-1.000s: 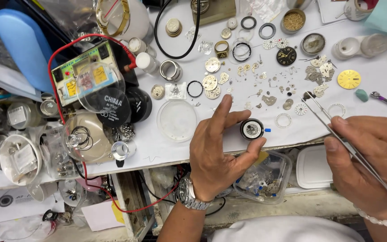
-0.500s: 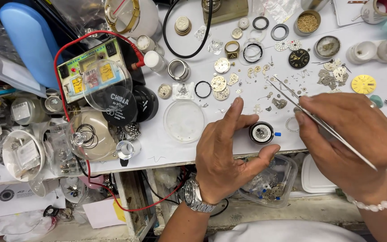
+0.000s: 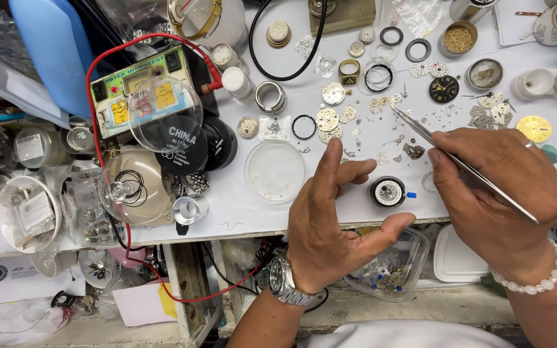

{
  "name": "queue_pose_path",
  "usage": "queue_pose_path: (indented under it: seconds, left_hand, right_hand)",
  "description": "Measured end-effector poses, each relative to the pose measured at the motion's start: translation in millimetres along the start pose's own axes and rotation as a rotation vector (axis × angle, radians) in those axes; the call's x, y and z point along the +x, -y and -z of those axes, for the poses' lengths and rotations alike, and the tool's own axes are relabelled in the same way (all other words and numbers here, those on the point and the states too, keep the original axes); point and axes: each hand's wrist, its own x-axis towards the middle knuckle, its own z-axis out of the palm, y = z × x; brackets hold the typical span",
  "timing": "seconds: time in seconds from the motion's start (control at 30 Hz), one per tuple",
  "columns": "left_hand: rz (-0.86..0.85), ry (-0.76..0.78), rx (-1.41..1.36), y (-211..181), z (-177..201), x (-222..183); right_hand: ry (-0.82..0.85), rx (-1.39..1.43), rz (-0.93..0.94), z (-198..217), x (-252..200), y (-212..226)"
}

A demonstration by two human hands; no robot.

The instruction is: Using tweezers to assemble or repair a watch movement by precisely placing tiny gears and plates.

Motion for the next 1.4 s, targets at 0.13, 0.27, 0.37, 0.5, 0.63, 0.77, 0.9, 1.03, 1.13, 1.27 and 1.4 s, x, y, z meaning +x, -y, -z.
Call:
queue_pose_path:
  seconds: [0.13, 0.27, 0.37, 0.5, 0.63, 0.77, 0.9, 1.03, 1.13, 1.27, 1.4]
  left_hand:
    - [-0.009, -0.005, 0.018, 0, 0, 1]
    - [0.004, -0.003, 0.008, -1, 1, 0]
    - [0.014, -0.004, 0.001, -2, 1, 1]
    - [0.025, -0.008, 0.022, -3, 1, 0]
    - [0.013, -0.007, 0.019, -3, 2, 1]
    - [0.016, -0.01, 0.023, -4, 2, 1]
    - [0.019, -0.004, 0.033, -5, 3, 4]
    - [0.004, -0.003, 0.041, -4, 1, 4]
    - [0.001, -0.019, 0.051, -4, 0, 4]
    - [-0.006, -0.011, 0.056, -5, 0, 4]
    - [0.004, -0.014, 0.077, -5, -1, 3]
  right_hand:
    - [-0.022, 0.041, 0.022, -1, -2, -2]
    - [0.001, -0.018, 0.052, 2, -5, -6]
    - [0.025, -0.033, 0.092, 4, -3, -5]
    - [0.105, -0.077, 0.131, 8, -1, -1]
    - [0.129, -0.079, 0.137, 11, -1, 3]
    - [0.038, -0.043, 0.111, 8, -4, 4]
    - [-0.009, -0.039, 0.122, 4, -5, 0]
    - [0.018, -0.03, 0.106, 3, -4, 0]
    - [0.024, -0.028, 0.102, 3, -3, 0]
    - [0.037, -0.064, 0.151, 2, -2, -1]
    - [0.042, -0.112, 0.179, 0, -2, -1]
